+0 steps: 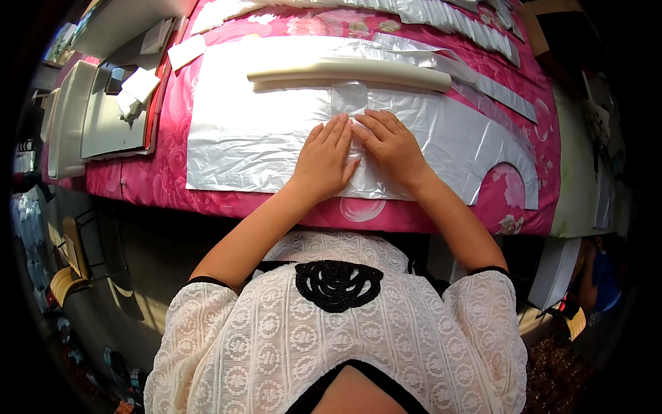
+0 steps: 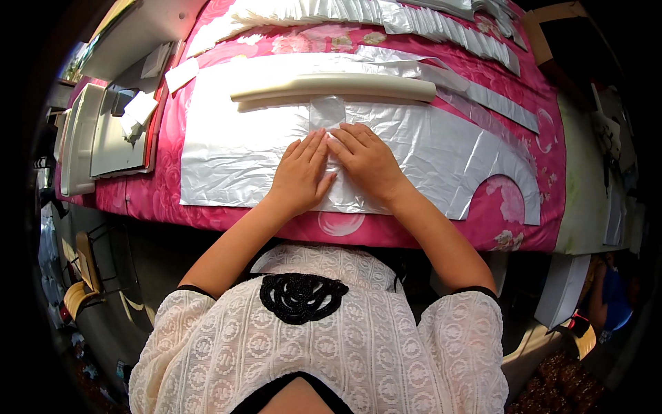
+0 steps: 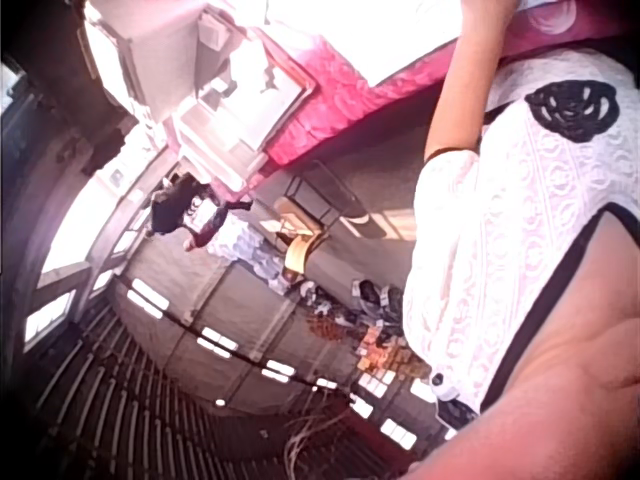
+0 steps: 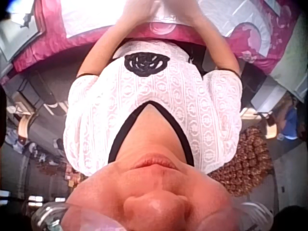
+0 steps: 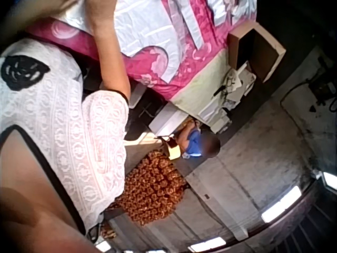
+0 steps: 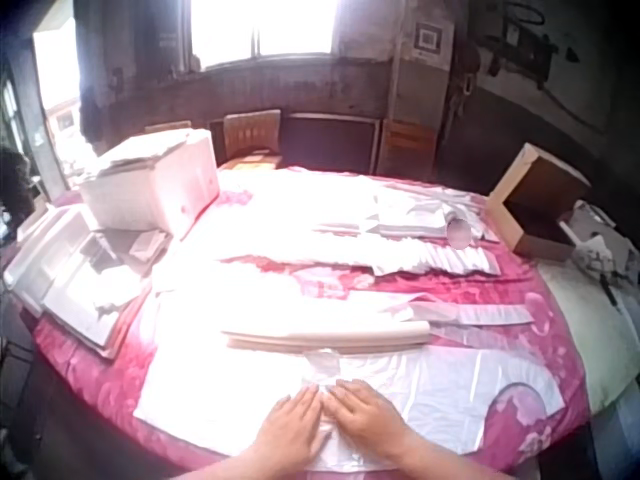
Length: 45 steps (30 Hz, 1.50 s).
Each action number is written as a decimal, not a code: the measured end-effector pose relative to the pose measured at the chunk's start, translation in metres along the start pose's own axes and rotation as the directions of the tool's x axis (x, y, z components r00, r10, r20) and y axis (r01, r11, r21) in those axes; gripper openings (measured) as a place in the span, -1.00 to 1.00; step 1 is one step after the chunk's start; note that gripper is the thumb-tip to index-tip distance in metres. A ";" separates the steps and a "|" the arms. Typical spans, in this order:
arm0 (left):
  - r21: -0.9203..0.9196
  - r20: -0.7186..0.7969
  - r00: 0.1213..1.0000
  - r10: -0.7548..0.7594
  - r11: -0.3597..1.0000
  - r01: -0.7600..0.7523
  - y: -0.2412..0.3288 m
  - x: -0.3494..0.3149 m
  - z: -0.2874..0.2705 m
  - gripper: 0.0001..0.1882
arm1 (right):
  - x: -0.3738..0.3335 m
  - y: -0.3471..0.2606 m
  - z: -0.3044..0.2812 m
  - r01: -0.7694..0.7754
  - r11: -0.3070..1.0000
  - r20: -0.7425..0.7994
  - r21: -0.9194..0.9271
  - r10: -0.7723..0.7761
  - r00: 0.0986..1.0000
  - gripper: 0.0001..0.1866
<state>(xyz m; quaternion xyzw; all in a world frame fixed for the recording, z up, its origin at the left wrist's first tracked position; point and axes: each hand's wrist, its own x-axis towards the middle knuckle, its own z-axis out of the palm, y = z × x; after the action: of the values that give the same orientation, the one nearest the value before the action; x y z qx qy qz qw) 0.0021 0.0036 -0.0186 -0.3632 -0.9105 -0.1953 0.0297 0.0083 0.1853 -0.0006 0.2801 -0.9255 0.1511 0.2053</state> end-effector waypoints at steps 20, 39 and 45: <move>-0.133 0.068 0.974 0.216 0.970 -0.206 0.006 -0.036 -0.028 -0.57 | -0.028 -0.019 -0.006 0.016 0.929 0.094 0.369 -0.055 0.994 -0.75; -0.366 -0.047 0.994 0.102 0.924 -0.112 -0.012 -0.034 -0.019 -0.60 | -0.017 -0.007 -0.024 -0.654 0.452 0.462 0.606 0.469 0.753 -0.79; -0.259 -0.112 0.983 0.146 0.951 -0.170 -0.009 -0.038 -0.013 -0.52 | -0.006 0.003 -0.015 -0.629 0.560 0.449 0.539 0.441 0.777 -0.84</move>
<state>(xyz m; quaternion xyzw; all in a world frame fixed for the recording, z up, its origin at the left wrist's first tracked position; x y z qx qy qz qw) 0.0229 -0.0320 -0.0176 -0.4263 -0.8415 -0.3298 0.0375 0.0156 0.1970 0.0089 0.0541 -0.8675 0.4864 -0.0889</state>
